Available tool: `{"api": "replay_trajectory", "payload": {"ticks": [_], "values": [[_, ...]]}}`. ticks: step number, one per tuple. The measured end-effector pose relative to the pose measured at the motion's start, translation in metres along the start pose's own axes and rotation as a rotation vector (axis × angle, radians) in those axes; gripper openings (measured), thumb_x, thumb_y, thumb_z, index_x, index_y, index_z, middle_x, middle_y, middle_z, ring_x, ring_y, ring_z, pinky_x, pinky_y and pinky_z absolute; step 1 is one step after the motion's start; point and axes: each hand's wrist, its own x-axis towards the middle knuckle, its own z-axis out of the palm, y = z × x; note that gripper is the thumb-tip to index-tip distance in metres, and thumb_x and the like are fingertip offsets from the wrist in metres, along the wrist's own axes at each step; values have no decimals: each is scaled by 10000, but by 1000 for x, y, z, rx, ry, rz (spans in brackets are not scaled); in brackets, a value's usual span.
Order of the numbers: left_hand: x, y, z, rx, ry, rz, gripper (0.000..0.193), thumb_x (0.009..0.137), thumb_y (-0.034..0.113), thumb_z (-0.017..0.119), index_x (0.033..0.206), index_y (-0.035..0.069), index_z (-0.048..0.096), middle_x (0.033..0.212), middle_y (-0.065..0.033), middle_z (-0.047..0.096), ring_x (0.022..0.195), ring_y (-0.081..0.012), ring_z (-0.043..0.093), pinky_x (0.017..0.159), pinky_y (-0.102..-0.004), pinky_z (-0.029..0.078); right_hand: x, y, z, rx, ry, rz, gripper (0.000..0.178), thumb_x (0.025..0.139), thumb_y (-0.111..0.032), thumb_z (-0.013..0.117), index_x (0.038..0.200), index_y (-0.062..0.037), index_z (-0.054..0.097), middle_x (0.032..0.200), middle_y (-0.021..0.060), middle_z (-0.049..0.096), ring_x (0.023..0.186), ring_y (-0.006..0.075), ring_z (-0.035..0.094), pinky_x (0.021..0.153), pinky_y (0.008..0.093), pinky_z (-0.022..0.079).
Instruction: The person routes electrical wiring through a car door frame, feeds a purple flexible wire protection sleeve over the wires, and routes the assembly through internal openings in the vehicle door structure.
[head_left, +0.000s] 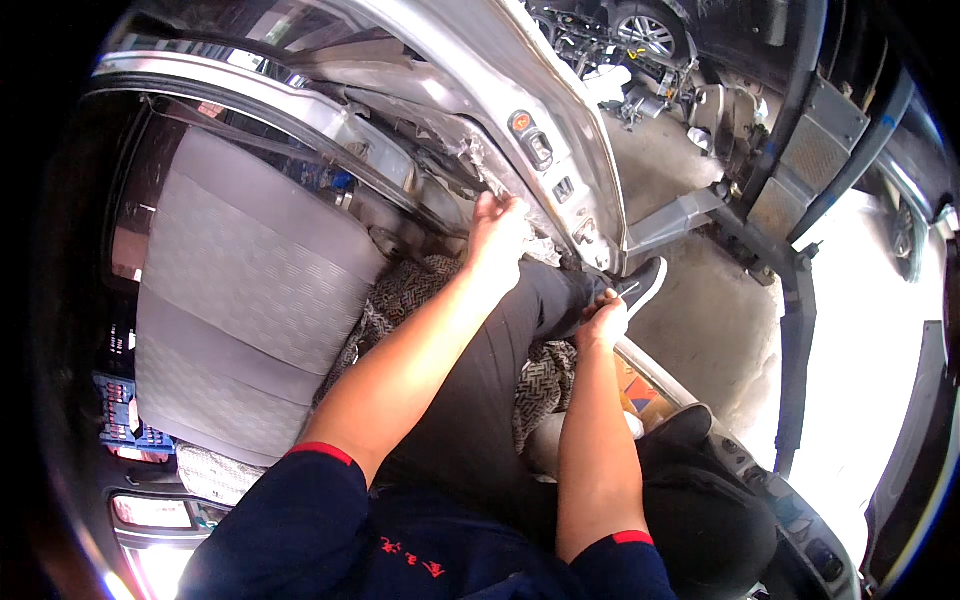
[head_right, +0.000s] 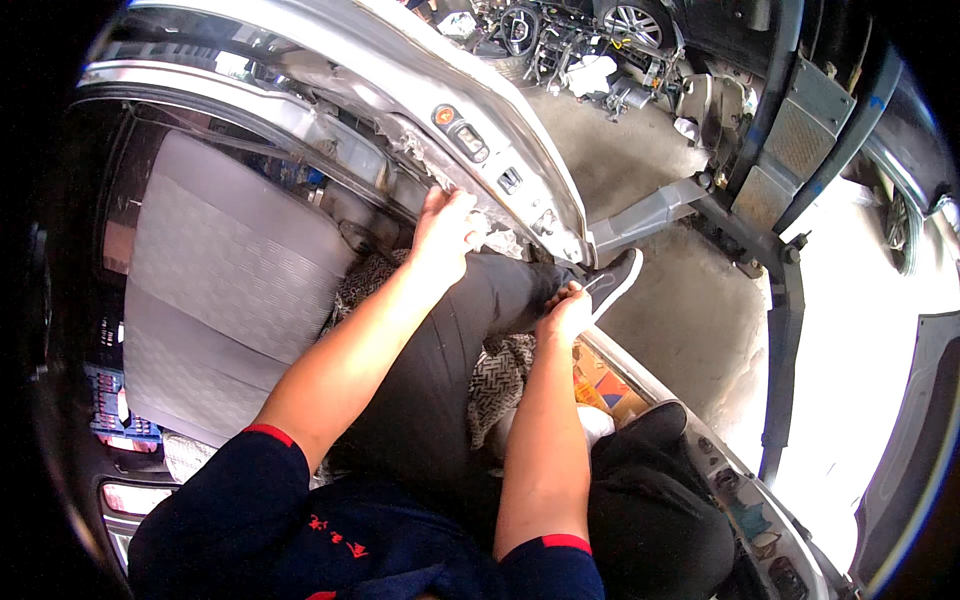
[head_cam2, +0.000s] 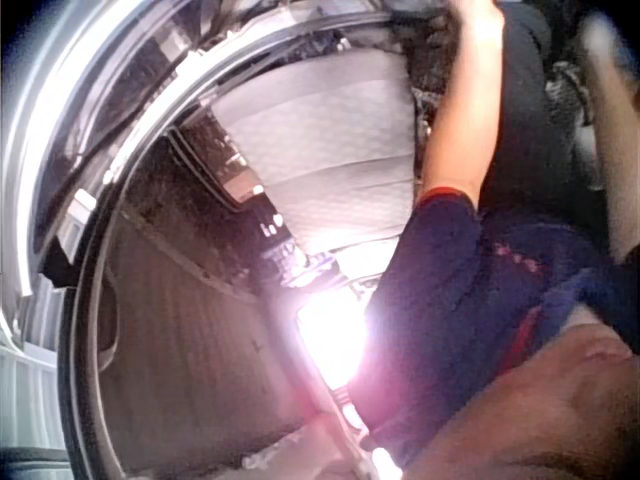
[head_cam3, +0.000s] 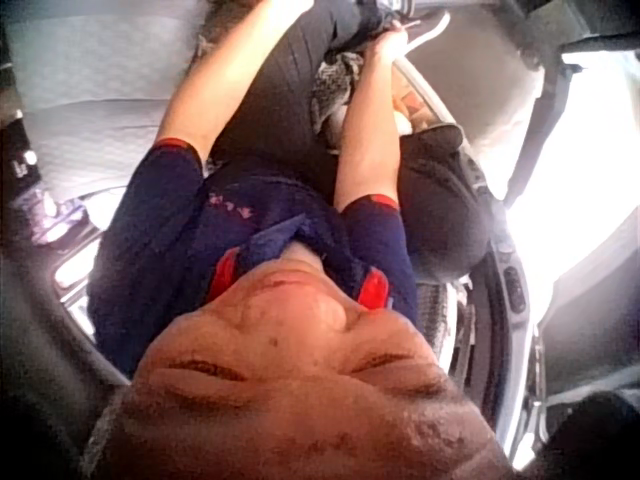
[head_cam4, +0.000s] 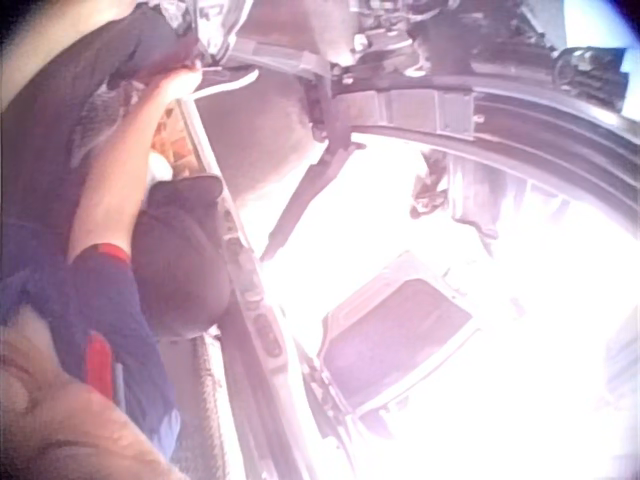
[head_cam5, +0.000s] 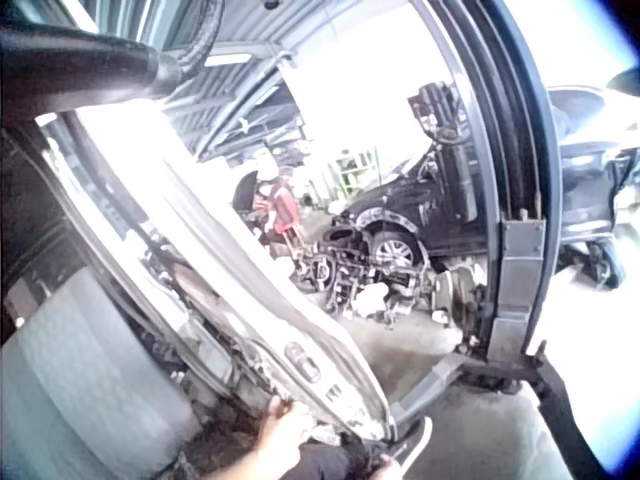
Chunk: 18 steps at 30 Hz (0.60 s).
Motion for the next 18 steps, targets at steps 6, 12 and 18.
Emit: {"api": "replay_trajectory", "payload": {"ticks": [6, 12, 18], "values": [[-32, -5, 36, 323, -47, 172, 178, 1003, 191, 566, 832, 147, 546, 624, 65, 453, 497, -63, 414, 439, -249, 343, -3, 2, 0, -70, 4, 30, 186, 961, -217, 463, 892, -102, 592, 680, -14, 492, 549, 120, 434, 512, 281, 375], [-55, -19, 71, 560, -132, 368, 243, 1041, 244, 498, 903, 55, 562, 701, 19, 517, 618, -110, 484, 587, -294, 455, 2, 9, -5, 34, -70, 94, 156, 966, -206, 461, 903, -110, 567, 655, -23, 462, 526, 118, 407, 492, 277, 359], [-53, 27, 29, 186, 151, -68, 141, 979, 190, 586, 1085, 105, 549, 998, -37, 562, 765, -158, 572, 698, -317, 553, -8, -11, -4, 57, 22, 48, 131, 940, -184, 517, 814, -150, 510, 634, -30, 449, 513, 119, 410, 479, 280, 335]]}}
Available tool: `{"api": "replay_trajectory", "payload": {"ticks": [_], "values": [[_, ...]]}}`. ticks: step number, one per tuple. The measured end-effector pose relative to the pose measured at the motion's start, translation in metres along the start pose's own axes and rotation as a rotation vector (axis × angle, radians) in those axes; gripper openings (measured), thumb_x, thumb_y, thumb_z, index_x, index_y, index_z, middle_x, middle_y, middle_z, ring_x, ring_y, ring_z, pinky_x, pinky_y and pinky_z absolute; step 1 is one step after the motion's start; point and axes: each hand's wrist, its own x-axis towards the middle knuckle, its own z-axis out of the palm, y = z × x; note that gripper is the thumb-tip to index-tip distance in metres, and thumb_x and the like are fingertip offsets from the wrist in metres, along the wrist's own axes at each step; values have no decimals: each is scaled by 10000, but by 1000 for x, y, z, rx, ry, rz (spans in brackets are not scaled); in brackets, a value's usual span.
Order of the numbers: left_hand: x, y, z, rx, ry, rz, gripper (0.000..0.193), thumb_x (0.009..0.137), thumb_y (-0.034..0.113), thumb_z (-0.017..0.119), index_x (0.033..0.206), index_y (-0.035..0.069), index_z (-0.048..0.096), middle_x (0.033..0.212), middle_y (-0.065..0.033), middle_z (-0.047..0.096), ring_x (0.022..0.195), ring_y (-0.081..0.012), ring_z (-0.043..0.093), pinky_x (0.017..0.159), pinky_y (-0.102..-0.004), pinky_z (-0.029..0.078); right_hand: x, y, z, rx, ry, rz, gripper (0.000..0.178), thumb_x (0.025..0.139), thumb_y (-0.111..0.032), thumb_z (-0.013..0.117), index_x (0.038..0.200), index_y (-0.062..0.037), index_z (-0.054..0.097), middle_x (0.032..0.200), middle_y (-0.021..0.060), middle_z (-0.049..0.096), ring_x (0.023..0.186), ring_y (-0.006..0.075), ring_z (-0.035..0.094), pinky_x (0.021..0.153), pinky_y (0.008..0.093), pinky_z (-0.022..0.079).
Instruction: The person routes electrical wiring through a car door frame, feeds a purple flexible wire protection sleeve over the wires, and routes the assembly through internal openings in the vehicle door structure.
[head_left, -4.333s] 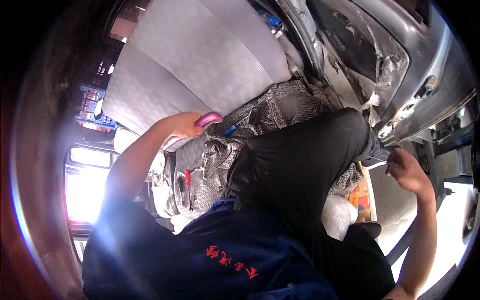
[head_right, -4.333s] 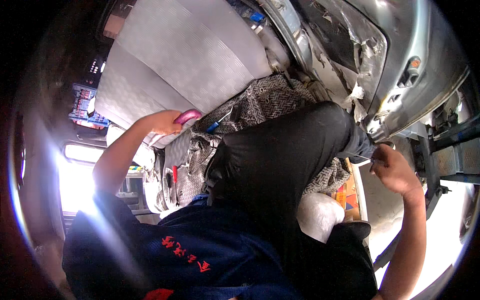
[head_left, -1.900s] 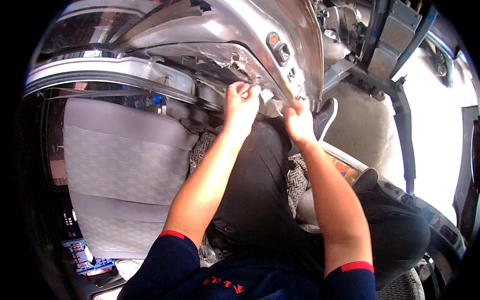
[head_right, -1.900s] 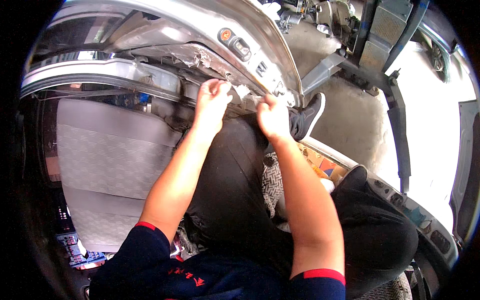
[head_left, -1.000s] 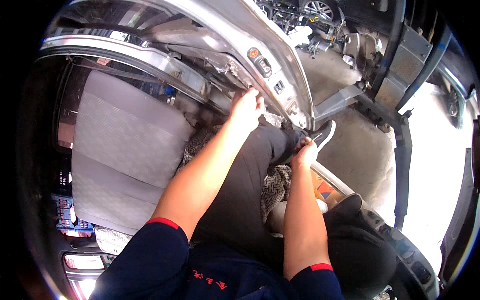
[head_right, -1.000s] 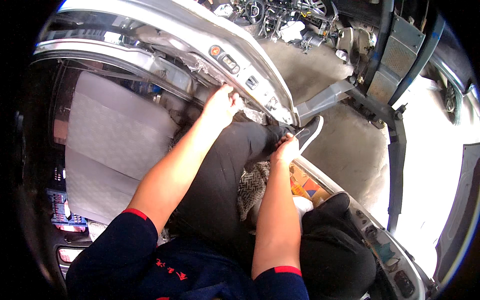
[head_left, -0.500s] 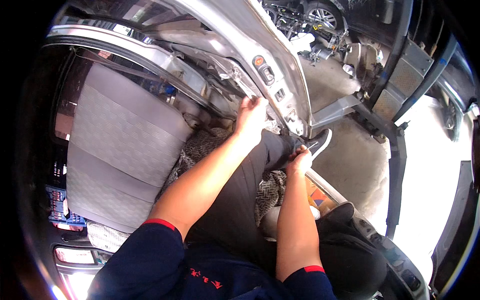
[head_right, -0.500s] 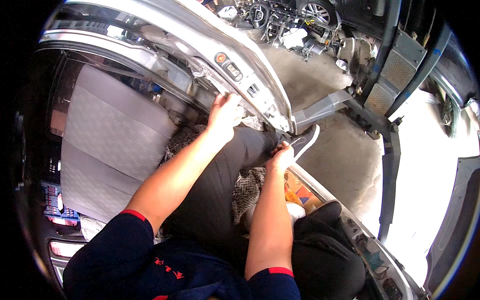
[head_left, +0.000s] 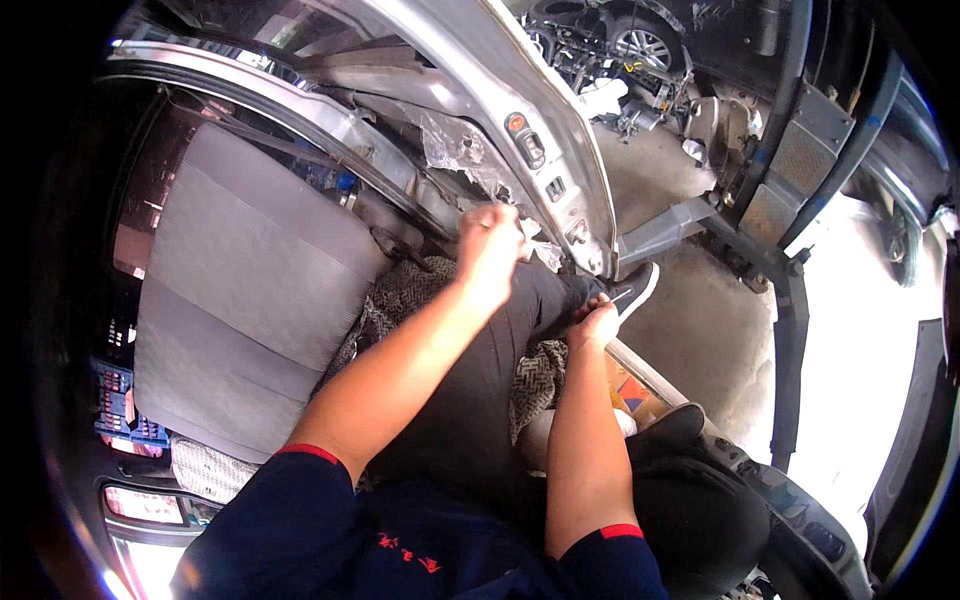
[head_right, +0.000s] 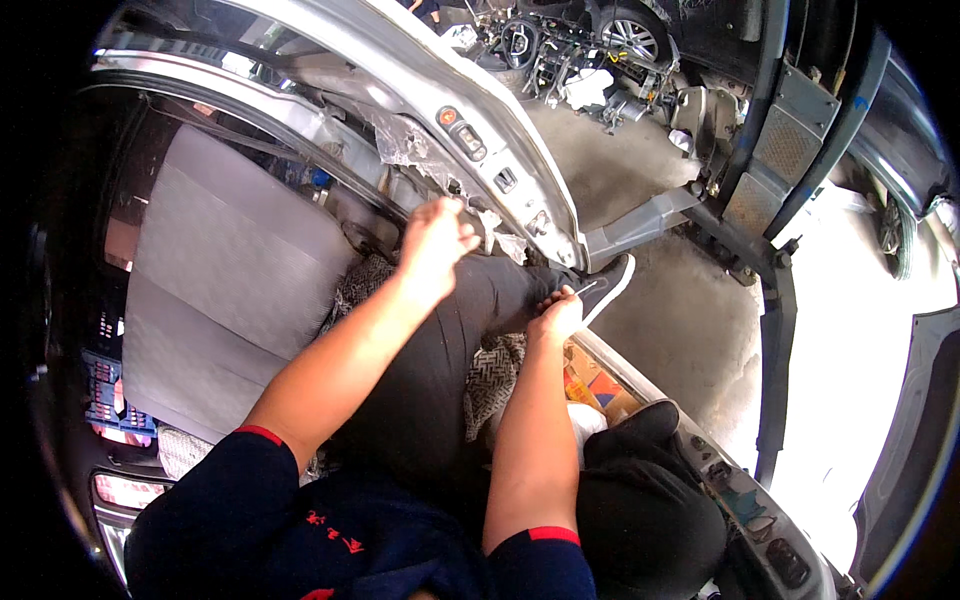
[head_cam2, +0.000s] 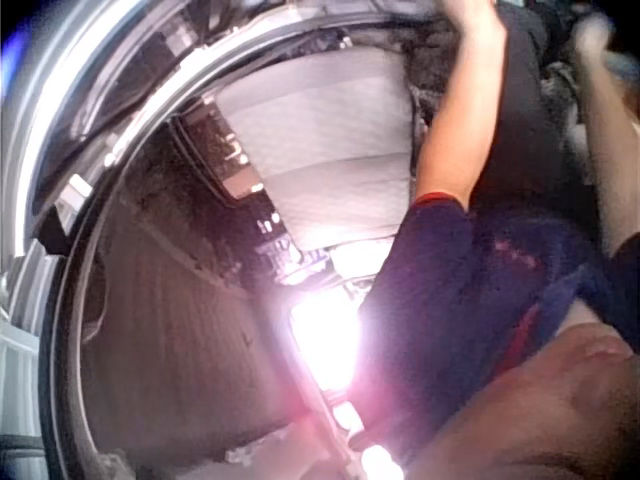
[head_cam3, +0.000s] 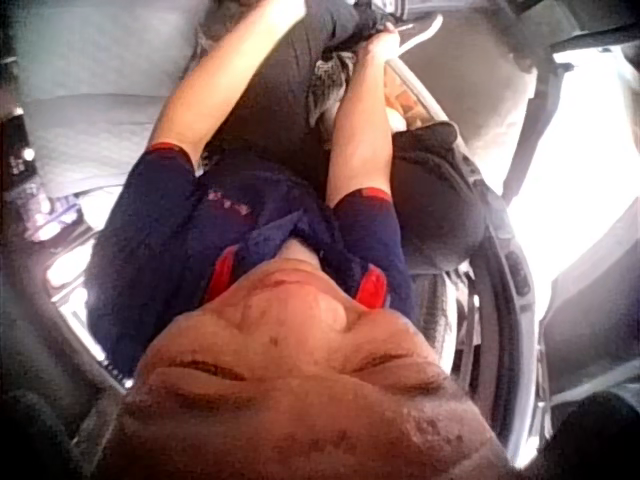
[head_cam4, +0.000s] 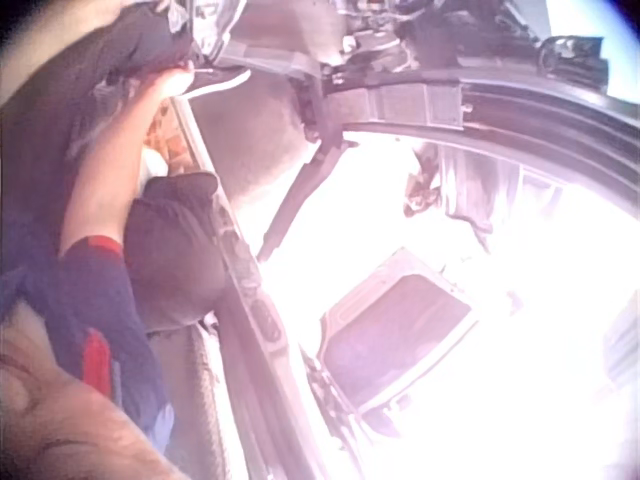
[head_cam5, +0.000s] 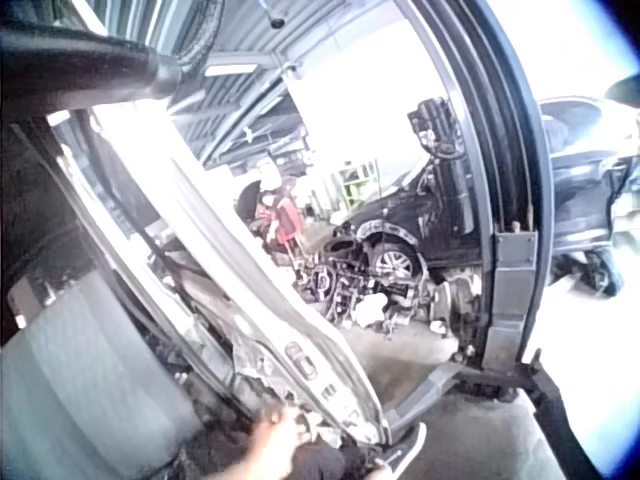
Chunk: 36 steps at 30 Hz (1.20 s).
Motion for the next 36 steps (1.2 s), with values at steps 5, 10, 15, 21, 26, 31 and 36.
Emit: {"api": "replay_trajectory", "payload": {"ticks": [5, 10, 15, 21, 26, 31, 36], "values": [[31, 35, -9, -338, -2, -124, 222, 909, 246, 666, 1053, 106, 572, 1045, -54, 573, 891, -190, 589, 845, -376, 531, -5, 6, -2, -30, 4, 39, 149, 928, -183, 556, 790, -146, 513, 629, -25, 462, 513, 125, 427, 487, 288, 359], [47, 44, 4, -480, 118, -220, 115, 920, 198, 663, 967, 130, 582, 862, -15, 543, 707, -154, 563, 724, -350, 547, -11, 6, -13, -49, 37, 32, 177, 938, -189, 520, 766, -148, 526, 599, -32, 438, 483, 123, 401, 461, 288, 340], [37, 46, 20, -426, 150, -250, 94, 994, 252, 511, 948, 181, 554, 758, 0, 508, 580, -128, 430, 567, -273, 409, -8, 10, -9, -39, -4, 47, 236, 933, -173, 529, 710, -183, 451, 586, -41, 402, 464, 120, 365, 443, 286, 310], [35, 52, 10, -474, 77, -273, 242, 1044, 325, 382, 875, 226, 523, 711, 31, 482, 508, -102, 347, 485, -275, 305, -2, 12, -7, -60, 7, 19, 200, 934, -175, 531, 742, -173, 474, 598, -41, 411, 472, 118, 371, 450, 278, 319], [16, 57, 11, -503, -46, -204, 315, 1040, 348, 347, 773, 216, 453, 622, 62, 379, 468, -103, 278, 438, -260, 223, 0, 10, -8, -10, 34, 30, 179, 931, -184, 546, 759, -162, 500, 600, -36, 419, 484, 124, 387, 457, 283, 335], [-14, 100, 4, -658, -191, -154, 300, 976, 261, 390, 690, 170, 391, 627, 24, 375, 455, -109, 288, 402, -266, 222, -3, 11, -6, -30, 13, 31, 180, 927, -185, 554, 757, -154, 501, 603, -36, 427, 494, 122, 397, 467, 286, 343], [-52, 88, 30, -579, -267, -125, 235, 993, 281, 453, 785, 176, 472, 651, 7, 457, 428, -107, 328, 370, -256, 258, -4, 3, -8, -21, 5, 13, 188, 925, -179, 545, 745, -160, 495, 602, -32, 446, 497, 113, 424, 468, 286, 348]]}}
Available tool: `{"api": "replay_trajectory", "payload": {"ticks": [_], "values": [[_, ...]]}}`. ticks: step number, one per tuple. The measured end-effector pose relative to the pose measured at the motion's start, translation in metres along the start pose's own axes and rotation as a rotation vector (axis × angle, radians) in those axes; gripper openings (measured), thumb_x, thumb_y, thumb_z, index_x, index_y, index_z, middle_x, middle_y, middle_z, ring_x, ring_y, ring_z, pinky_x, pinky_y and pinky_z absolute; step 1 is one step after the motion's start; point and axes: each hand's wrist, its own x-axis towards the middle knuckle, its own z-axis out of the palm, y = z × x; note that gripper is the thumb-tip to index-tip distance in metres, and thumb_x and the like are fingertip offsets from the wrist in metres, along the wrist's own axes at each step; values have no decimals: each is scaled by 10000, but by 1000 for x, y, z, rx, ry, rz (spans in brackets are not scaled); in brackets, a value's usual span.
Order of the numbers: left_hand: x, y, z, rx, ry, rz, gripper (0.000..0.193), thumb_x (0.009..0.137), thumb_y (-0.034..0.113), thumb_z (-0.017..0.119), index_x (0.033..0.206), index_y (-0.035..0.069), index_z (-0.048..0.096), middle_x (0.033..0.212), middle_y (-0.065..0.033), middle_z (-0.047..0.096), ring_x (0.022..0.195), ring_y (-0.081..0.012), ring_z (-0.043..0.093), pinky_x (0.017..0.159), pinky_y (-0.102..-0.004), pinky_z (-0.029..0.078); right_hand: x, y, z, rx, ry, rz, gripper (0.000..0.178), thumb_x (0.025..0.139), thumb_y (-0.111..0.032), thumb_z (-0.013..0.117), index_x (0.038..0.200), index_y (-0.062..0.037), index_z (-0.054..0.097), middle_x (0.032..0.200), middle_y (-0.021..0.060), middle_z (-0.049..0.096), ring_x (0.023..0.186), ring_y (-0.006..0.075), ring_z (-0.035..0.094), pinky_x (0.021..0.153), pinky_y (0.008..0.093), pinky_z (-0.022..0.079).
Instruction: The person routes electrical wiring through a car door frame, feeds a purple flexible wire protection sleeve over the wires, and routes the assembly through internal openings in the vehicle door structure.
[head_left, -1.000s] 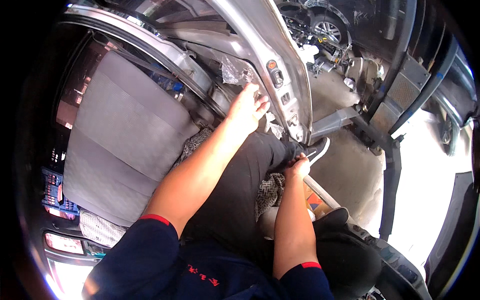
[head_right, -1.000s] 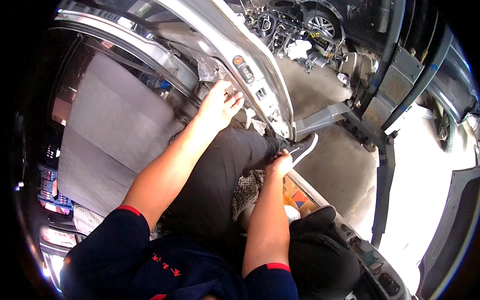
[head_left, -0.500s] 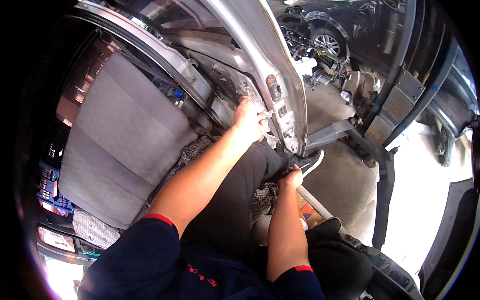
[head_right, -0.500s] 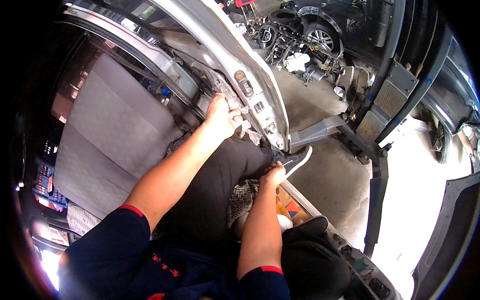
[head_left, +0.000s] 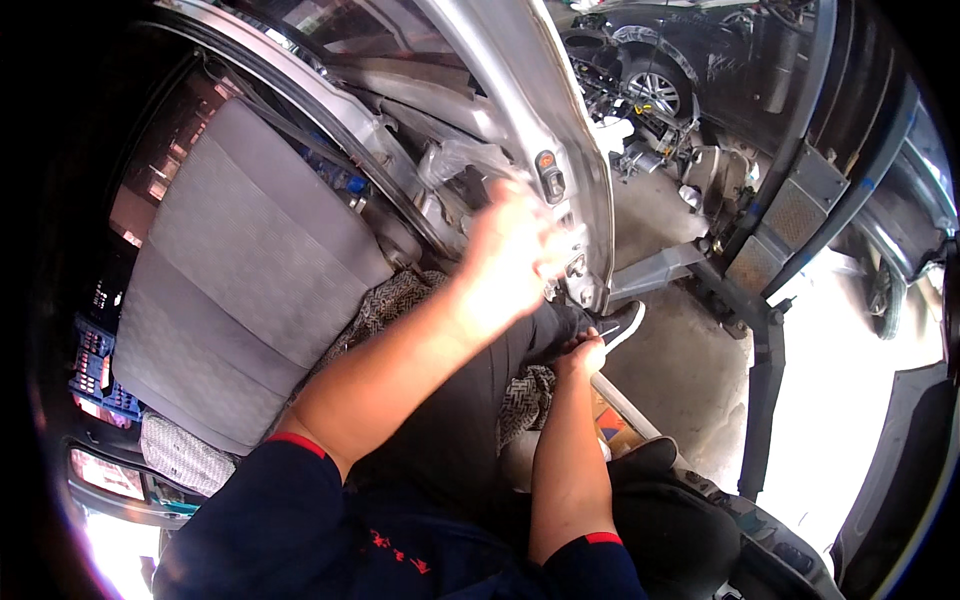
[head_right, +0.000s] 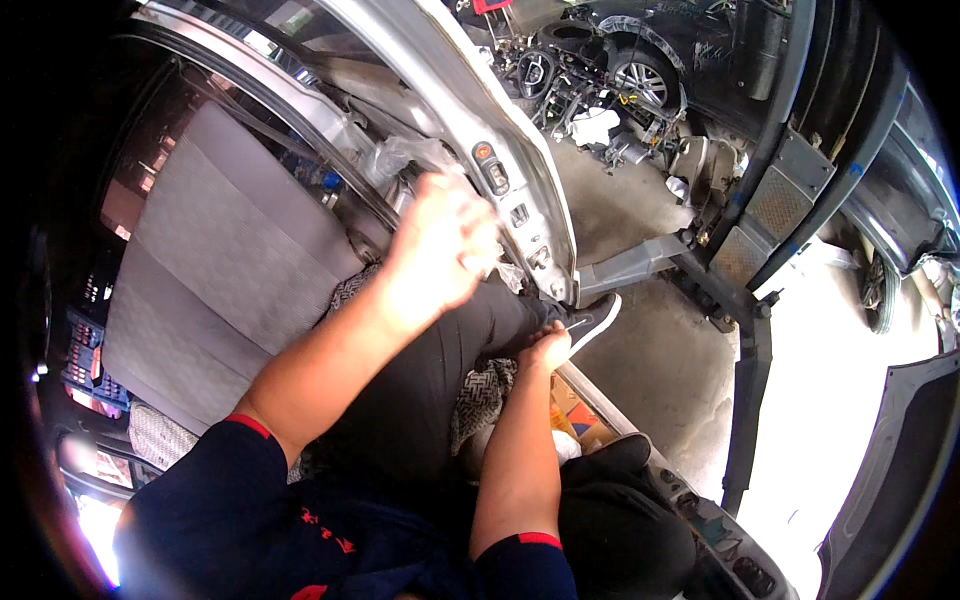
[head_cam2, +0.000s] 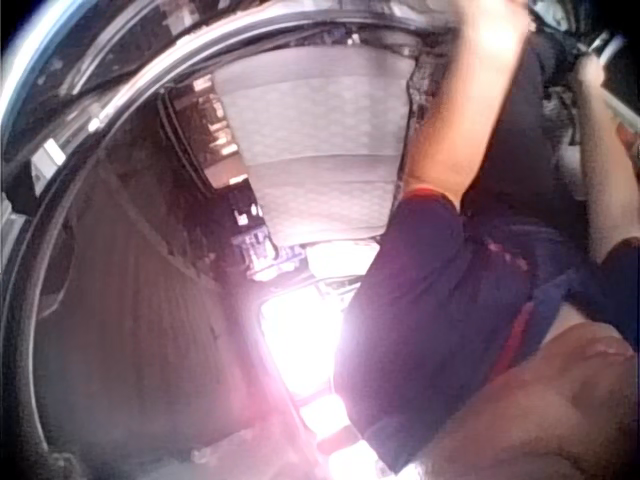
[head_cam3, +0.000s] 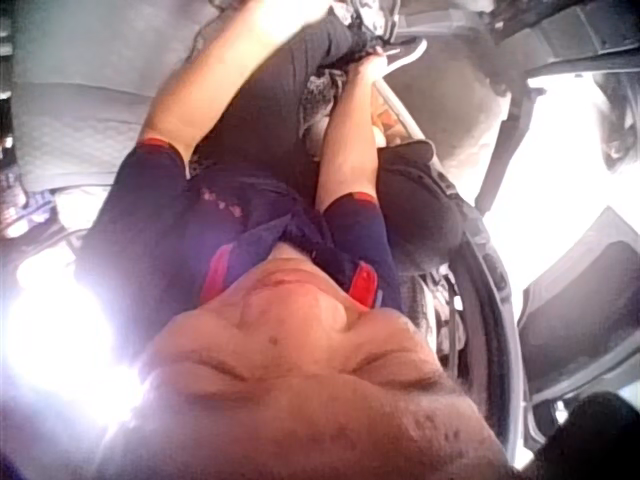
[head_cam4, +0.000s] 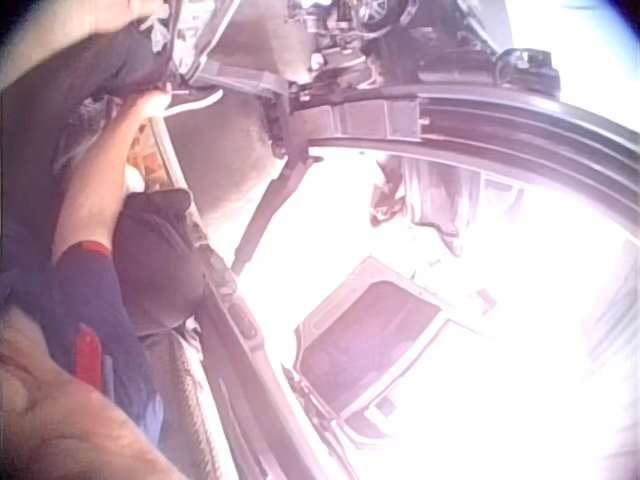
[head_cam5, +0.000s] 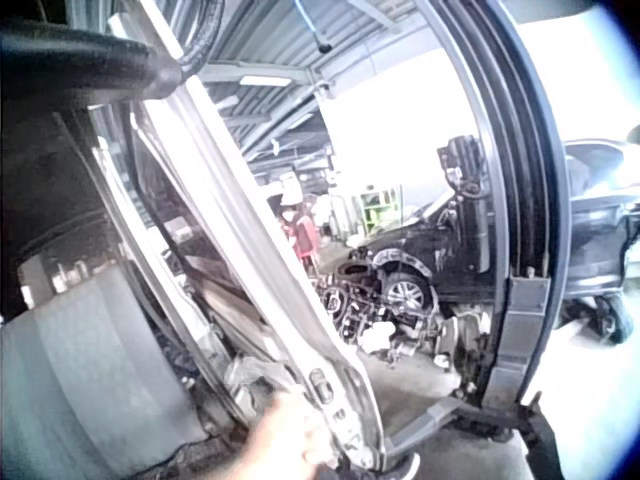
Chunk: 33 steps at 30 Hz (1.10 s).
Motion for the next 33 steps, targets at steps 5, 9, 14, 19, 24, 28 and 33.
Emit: {"api": "replay_trajectory", "payload": {"ticks": [5, 9, 14, 19, 24, 28, 33], "values": [[-67, -128, 21, 1072, -631, 388, 135, 897, 173, 651, 878, 41, 629, 831, -112, 690, 673, -260, 651, 656, -403, 524, 9, 2, 2, -9, -16, 15, 176, 962, -201, 467, 906, -111, 608, 620, -40, 434, 477, 120, 389, 445, 283, 342], [-96, -191, 44, 1306, -997, 75, 232, 878, 216, 639, 776, 8, 654, 718, -203, 674, 748, -388, 696, 687, -494, 539, -10, 0, 10, 5, 37, 33, 181, 963, -182, 483, 790, -153, 529, 624, -38, 433, 481, 115, 369, 450, 277, 313], [-67, -244, 23, 1465, -862, 591, 375, 853, 227, 649, 1091, -63, 643, 1241, -274, 612, 913, -397, 703, 830, -459, 574, -9, 3, 13, 16, -19, 43, 163, 972, -182, 491, 817, -154, 533, 645, -41, 451, 517, 116, 398, 481, 278, 340], [-13, -141, 0, 1162, -876, 823, 270, 853, 141, 681, 1079, -6, 664, 1253, -214, 609, 938, -358, 688, 837, -429, 568, -25, -16, 28, 241, -245, -231, 117, 978, -176, 519, 1061, -130, 586, 791, -9, 532, 647, 120, 490, 605, 290, 467], [18, -29, -90, 1502, -407, 344, 103, 909, 88, 651, 986, 27, 682, 946, -91, 709, 882, -225, 707, 724, -346, 562, -16, -27, 35, -107, -361, -303, 406, 973, -60, 519, 1378, -56, 551, 872, 31, 634, 654, 80, 524, 552, 242, 448], [68, -1, -145, 1414, -38, 597, 185, 952, 111, 620, 1111, 21, 656, 1038, -88, 724, 870, -165, 693, 737, -337, 559, -10, -33, 26, -195, -454, -313, 360, 930, -32, 513, 1268, -43, 636, 774, -8, 595, 535, 58, 449, 455, 204, 352], [88, -4, -128, 1798, 85, 602, 333, 858, 316, 717, 1041, 46, 653, 904, -131, 718, 794, -332, 703, 733, -423, 563, -24, -27, 16, -446, -555, -238, 249, 880, -60, 543, 1062, -31, 710, 678, -29, 584, 498, 40, 422, 457, 193, 316]]}}
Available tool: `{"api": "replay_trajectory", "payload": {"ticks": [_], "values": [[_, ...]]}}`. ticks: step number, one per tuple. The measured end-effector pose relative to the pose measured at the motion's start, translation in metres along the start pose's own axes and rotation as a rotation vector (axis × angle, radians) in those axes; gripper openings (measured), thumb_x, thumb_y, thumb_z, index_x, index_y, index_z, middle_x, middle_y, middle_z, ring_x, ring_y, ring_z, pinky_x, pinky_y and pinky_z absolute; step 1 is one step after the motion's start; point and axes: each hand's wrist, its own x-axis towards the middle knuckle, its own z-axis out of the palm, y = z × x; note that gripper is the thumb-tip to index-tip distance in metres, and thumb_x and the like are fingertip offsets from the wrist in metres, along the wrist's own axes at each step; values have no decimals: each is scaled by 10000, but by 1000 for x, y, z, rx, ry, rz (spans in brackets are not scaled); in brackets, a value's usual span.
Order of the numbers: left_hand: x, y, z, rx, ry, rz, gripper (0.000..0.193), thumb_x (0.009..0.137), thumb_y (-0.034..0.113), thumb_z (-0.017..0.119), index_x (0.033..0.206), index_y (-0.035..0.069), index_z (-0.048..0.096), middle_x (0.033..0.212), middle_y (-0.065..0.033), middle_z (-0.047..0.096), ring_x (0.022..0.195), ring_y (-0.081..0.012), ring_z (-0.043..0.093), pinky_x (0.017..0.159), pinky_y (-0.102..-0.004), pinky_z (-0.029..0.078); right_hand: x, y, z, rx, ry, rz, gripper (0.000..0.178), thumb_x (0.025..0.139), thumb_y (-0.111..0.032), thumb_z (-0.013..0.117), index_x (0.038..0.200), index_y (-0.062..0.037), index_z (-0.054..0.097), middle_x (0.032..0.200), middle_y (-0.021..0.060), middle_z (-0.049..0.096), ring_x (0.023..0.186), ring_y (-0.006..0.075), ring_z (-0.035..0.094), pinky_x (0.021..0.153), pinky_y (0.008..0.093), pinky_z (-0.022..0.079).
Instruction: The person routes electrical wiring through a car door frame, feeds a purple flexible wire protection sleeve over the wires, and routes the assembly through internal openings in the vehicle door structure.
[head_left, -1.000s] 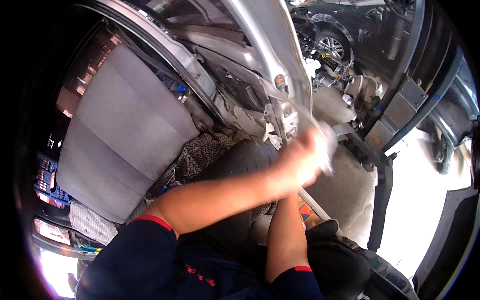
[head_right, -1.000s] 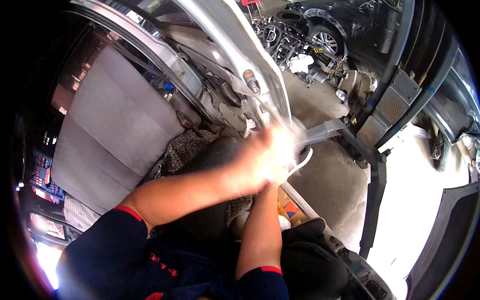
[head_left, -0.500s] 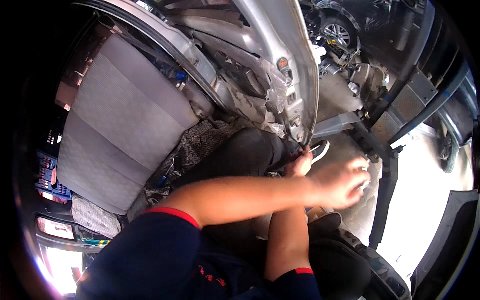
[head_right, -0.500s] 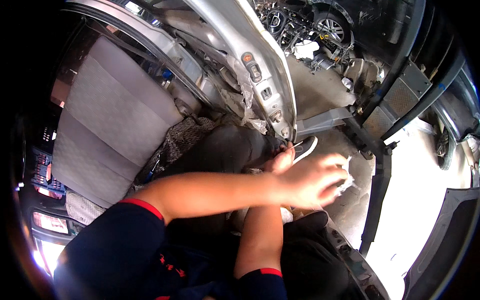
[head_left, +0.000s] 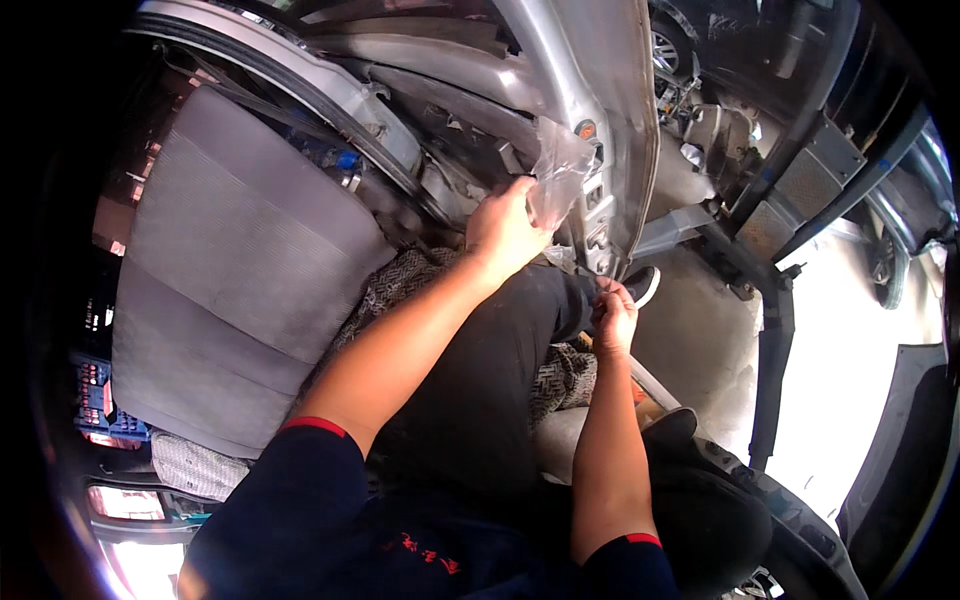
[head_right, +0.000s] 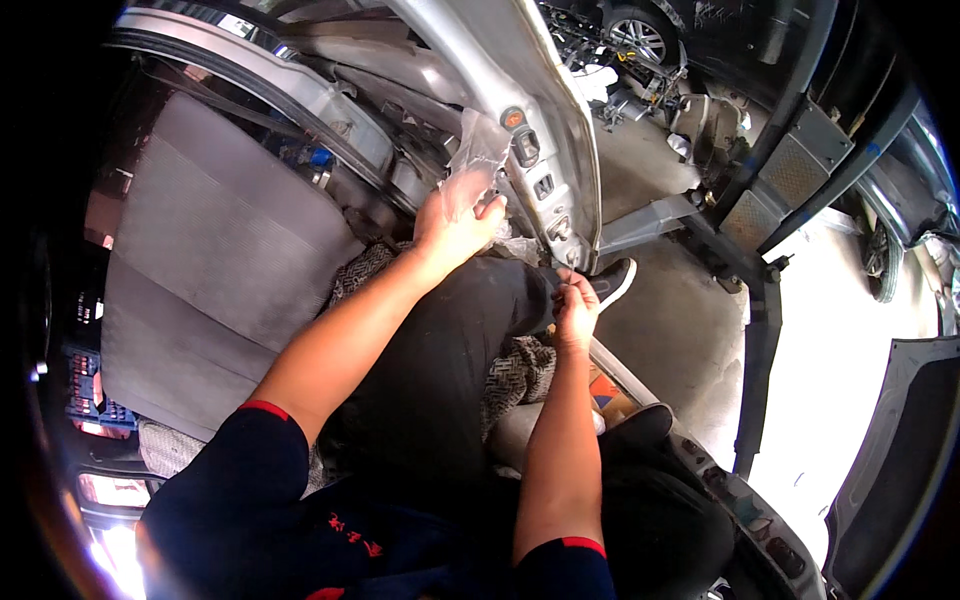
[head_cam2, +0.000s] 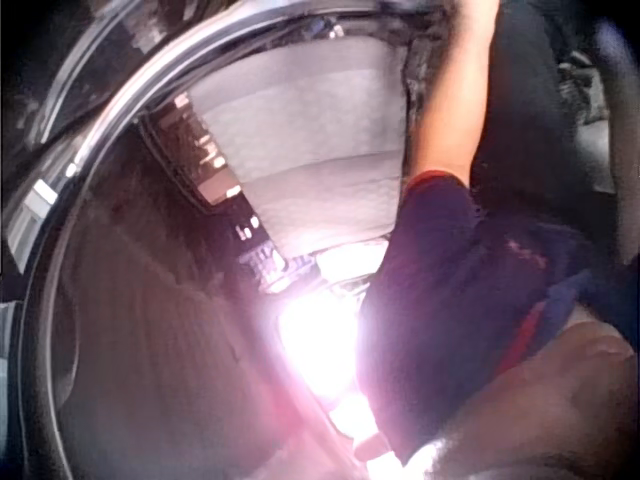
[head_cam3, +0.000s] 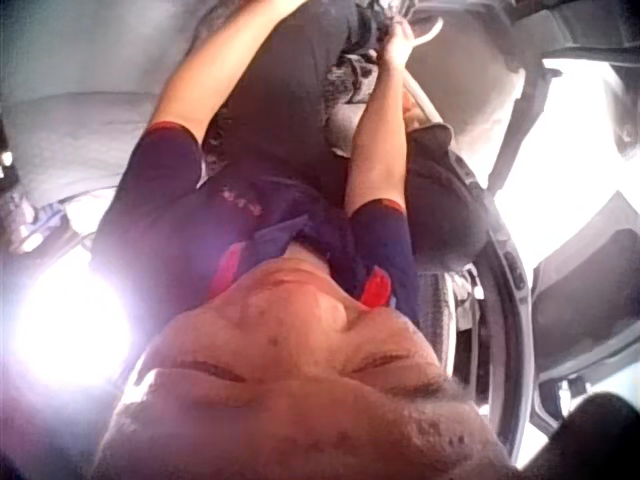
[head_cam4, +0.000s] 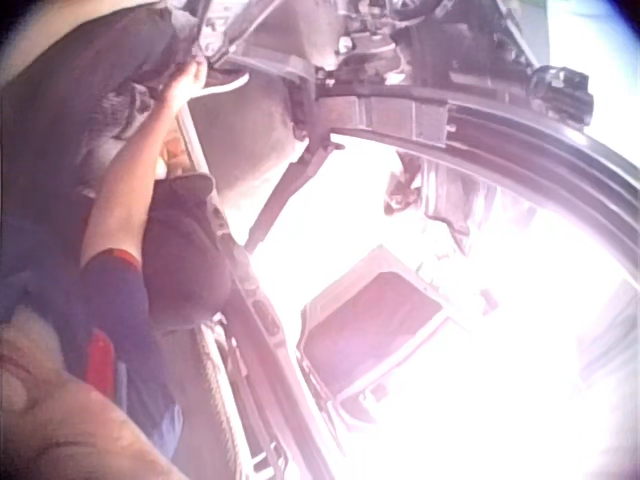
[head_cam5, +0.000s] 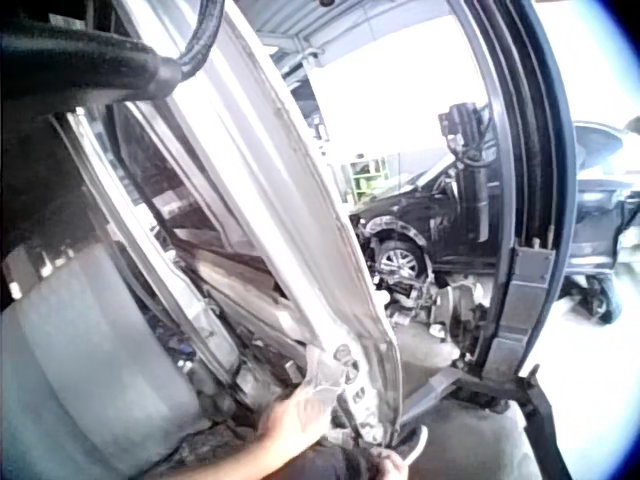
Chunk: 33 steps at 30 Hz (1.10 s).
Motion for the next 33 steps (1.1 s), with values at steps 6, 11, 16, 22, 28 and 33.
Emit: {"api": "replay_trajectory", "payload": {"ticks": [6, 11, 16, 22, 28, 33], "values": [[13, 14, 6, 133, -76, 129, 297, 919, 365, 606, 949, 79, 682, 860, -171, 712, 807, -390, 699, 741, -497, 552, 1, 5, -2, 9, 60, 26, 236, 894, -70, 530, 1049, -32, 703, 666, -33, 564, 506, 44, 429, 462, 193, 312], [5, 19, 19, 221, -67, 211, 298, 950, 325, 535, 876, 92, 705, 807, -174, 708, 765, -380, 701, 701, -487, 562, 17, 27, -9, 165, 126, -11, 220, 926, -85, 513, 1043, -26, 690, 639, -35, 538, 449, 41, 379, 417, 198, 284], [-26, 32, 37, 359, -351, 576, 224, 887, 303, 581, 850, 118, 703, 740, -127, 707, 678, -336, 702, 632, -474, 562, 17, 54, -13, 161, 189, 35, 201, 949, -93, 517, 1019, -18, 690, 643, -38, 537, 472, 37, 401, 442, 194, 316], [-41, 67, 58, 124, -541, 512, 263, 868, 343, 592, 837, 125, 735, 790, -141, 718, 774, -334, 714, 707, -466, 567, 18, 92, -24, 435, 151, 2, 234, 975, -102, 481, 999, 18, 680, 707, 5, 596, 611, 106, 551, 556, 239, 445], [-74, 100, 77, 192, -645, 693, 278, 825, 344, 627, 883, 95, 740, 845, -145, 729, 790, -329, 727, 718, -463, 579, 44, 75, -71, 43, 46, -156, 297, 991, -185, 502, 1148, -5, 677, 967, 63, 696, 898, 201, 661, 820, 322, 529], [-26, 72, -8, 249, -725, 335, 519, 916, 501, 565, 772, 26, 719, 830, -197, 686, 854, -372, 697, 733, -478, 548, 14, -18, 6, -94, -76, -206, 309, 875, -41, 566, 1133, 21, 724, 935, 67, 707, 814, 131, 635, 768, 249, 513]]}}
